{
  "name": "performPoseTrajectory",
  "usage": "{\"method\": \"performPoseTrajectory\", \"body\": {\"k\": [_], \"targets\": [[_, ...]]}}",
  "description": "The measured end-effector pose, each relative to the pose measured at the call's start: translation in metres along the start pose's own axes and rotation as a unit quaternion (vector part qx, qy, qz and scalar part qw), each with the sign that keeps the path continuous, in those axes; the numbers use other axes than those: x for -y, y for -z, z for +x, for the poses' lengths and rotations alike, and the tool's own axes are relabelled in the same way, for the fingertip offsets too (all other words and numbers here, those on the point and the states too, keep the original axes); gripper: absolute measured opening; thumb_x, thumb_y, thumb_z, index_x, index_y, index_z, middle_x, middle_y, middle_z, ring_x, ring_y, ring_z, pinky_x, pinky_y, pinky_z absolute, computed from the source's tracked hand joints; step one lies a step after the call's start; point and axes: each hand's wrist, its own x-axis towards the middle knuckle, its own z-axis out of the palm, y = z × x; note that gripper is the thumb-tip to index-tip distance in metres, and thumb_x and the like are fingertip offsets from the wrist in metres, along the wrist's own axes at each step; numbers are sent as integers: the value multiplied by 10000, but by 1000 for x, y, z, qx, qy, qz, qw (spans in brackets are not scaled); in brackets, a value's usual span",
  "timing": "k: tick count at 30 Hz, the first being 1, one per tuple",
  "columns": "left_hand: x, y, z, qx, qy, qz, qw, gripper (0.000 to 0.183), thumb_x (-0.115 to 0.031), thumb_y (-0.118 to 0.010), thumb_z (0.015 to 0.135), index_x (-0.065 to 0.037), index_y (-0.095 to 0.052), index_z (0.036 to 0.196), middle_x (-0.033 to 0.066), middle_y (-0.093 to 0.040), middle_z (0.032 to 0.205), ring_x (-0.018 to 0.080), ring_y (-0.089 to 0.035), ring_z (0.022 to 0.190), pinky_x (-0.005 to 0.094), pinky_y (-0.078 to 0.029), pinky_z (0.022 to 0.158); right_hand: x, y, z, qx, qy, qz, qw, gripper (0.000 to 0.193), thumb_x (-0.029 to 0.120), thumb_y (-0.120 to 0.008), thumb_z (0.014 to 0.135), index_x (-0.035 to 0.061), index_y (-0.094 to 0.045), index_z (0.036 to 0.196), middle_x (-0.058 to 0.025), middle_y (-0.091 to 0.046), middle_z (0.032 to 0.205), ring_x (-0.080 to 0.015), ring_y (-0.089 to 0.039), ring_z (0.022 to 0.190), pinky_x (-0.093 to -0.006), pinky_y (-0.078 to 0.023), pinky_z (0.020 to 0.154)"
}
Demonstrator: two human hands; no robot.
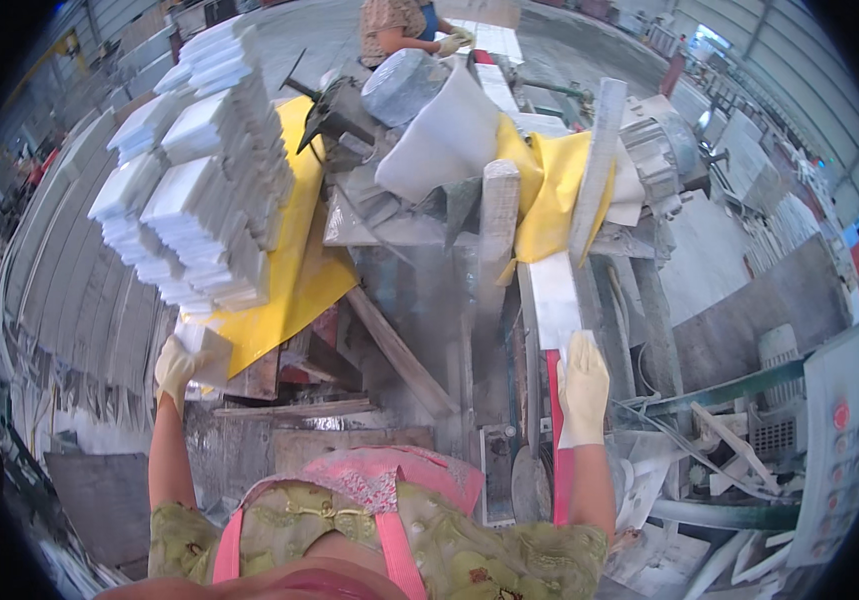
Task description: The person repeatedly picks up white rectangular tiles from a nearby pile and places them onto a yellow tray on a machine. The person handles the tiles one at a time, aligning them in neat rows on the tray throughout the clip.
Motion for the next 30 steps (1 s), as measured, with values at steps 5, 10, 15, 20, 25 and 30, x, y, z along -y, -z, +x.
{"method": "performPoseTrajectory", "body": {"k": [5, 10, 15, 20, 25, 30], "targets": [[2, -2, 2, 6, 8, -14, 1000, 884, -494, -862, 585, 35, -619, 1251, 247, -699, 1203, 387, -696, 1104, 453, -556, 929, -2, -24, 28, 65, 44, -33, 996, 652, 190, -700, 867, -37, -485, 1439, -214, -558, 1425, -324, -520, 1343, -461, -363, 1170], [1, -2, -1, -9, 2, -19, 1000, 867, -487, -860, 582, 21, -630, 1246, 245, -702, 1196, 384, -695, 1105, 452, -553, 933, -2, -28, 34, 150, 28, -20, 988, 818, 238, -770, 819, -26, -409, 1503, -194, -479, 1525, -296, -422, 1447, -440, -298, 1221], [-5, 0, -9, -27, 22, -35, 999, 862, -497, -847, 571, 20, -644, 1230, 242, -711, 1174, 384, -695, 1102, 447, -552, 924, 5, -26, 33, 166, 15, -24, 986, 976, 250, -823, 757, -19, -326, 1552, -192, -390, 1591, -293, -348, 1498, -435, -240, 1253], [-6, 2, -9, -15, 31, -39, 999, 880, -515, -835, 570, 27, -642, 1237, 245, -711, 1174, 383, -695, 1104, 444, -545, 932, 14, -50, 47, 153, 3, -113, 982, 903, 167, -739, 789, -31, -305, 1555, -182, -362, 1610, -310, -326, 1509, -452, -234, 1255], [-1, 2, -4, -7, 13, -41, 999, 891, -530, -832, 566, 32, -648, 1232, 251, -712, 1173, 386, -694, 1108, 442, -541, 938, 11, -55, 50, 127, 43, -130, 982, 797, 151, -646, 844, -34, -316, 1546, -197, -376, 1594, -322, -332, 1502, -455, -239, 1251], [-1, 0, -2, -8, 29, -25, 999, 867, -512, -831, 579, 33, -646, 1228, 251, -710, 1184, 381, -696, 1109, 436, -543, 934, 2, -33, 64, 180, 35, -67, 981, 661, 204, -668, 862, 30, -441, 1458, -186, -498, 1496, -323, -489, 1380, -464, -438, 1101]]}}
